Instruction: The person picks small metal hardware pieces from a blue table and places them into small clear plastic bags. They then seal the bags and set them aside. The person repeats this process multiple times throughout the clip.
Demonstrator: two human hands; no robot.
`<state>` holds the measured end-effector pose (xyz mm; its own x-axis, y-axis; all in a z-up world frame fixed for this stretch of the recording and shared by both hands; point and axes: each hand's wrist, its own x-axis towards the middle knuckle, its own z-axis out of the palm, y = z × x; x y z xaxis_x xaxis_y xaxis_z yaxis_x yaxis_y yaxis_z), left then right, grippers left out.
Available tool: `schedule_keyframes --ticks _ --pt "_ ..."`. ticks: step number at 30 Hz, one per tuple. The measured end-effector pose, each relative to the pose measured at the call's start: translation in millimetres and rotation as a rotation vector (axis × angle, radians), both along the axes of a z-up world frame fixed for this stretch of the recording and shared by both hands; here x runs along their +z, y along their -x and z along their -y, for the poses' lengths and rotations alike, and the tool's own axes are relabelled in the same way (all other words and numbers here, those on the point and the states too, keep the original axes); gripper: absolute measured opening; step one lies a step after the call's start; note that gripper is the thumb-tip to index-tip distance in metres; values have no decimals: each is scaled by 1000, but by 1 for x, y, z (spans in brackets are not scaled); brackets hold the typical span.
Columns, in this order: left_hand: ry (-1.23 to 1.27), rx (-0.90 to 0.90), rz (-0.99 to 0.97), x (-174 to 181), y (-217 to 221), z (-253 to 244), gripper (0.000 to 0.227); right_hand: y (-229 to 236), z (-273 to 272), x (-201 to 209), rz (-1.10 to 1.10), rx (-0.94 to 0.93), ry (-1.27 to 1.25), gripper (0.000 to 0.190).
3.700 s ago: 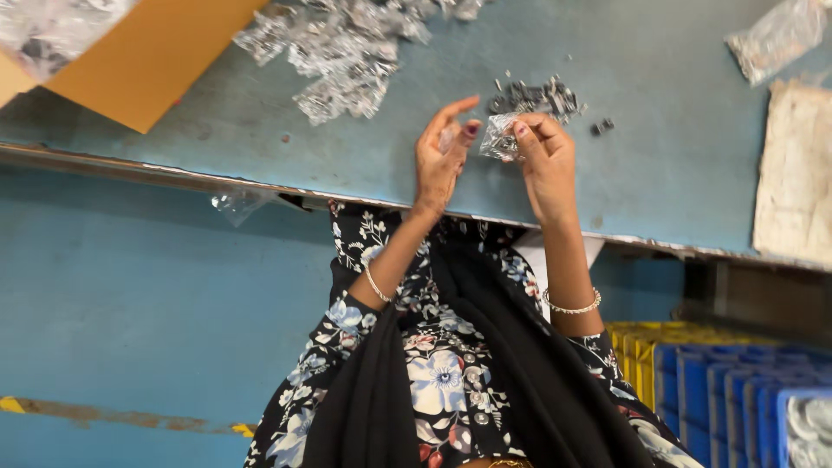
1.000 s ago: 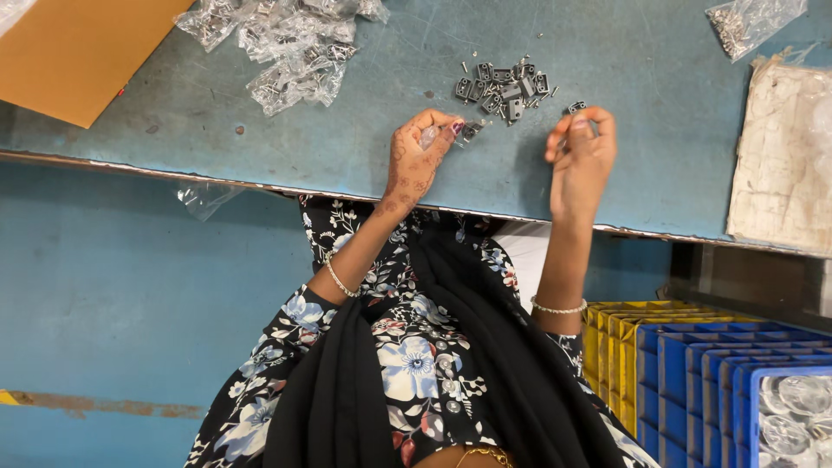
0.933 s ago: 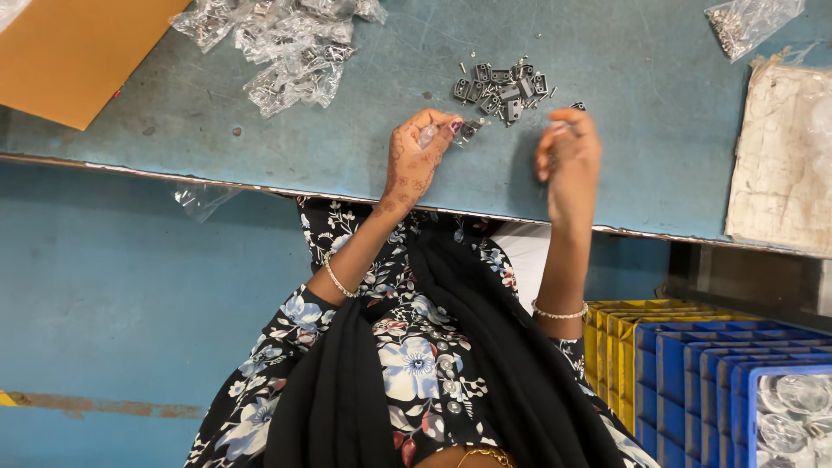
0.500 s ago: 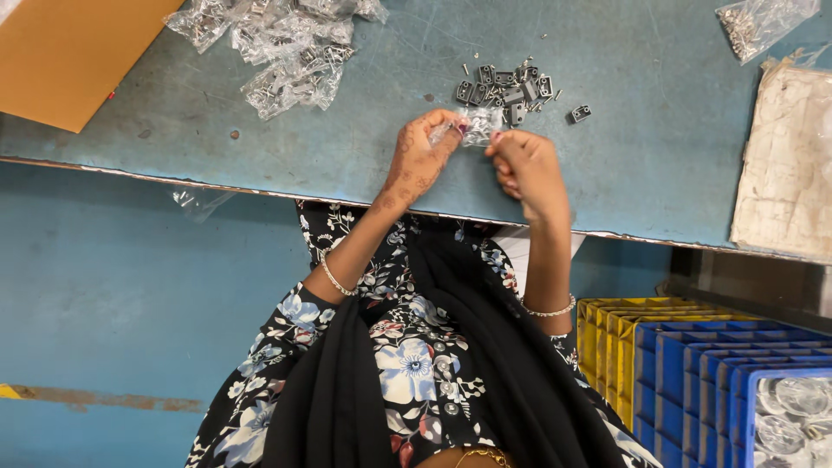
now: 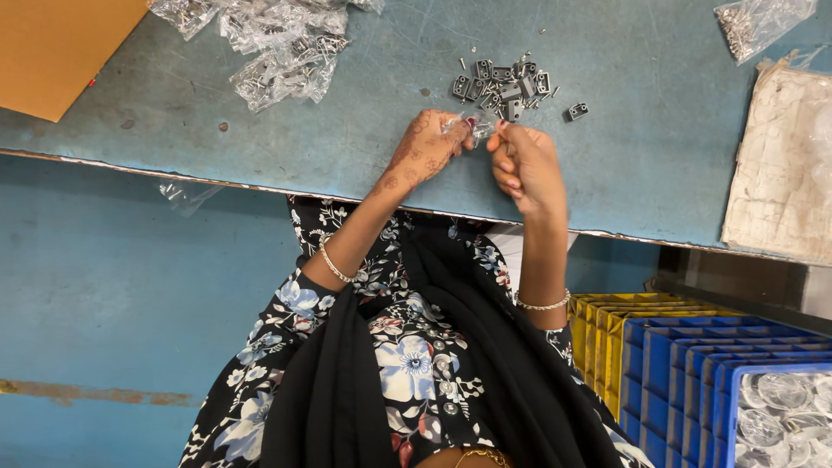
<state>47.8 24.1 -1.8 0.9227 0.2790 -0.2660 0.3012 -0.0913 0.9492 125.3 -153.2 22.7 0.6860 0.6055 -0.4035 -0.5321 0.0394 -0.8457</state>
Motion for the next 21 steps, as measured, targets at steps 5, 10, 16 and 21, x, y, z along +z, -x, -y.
schedule_keyframes --ticks 5,10,16,21 --pt "123 92 13 -13 -2 0 36 -2 -3 2 86 -42 47 31" --pt "177 116 92 -18 -4 1 38 -8 11 8 -8 -41 -29 31" --pt "185 136 108 -5 2 -1 44 -7 14 12 -39 0 -69 31" --pt "334 40 153 8 14 -7 48 7 3 9 74 92 -27 33"
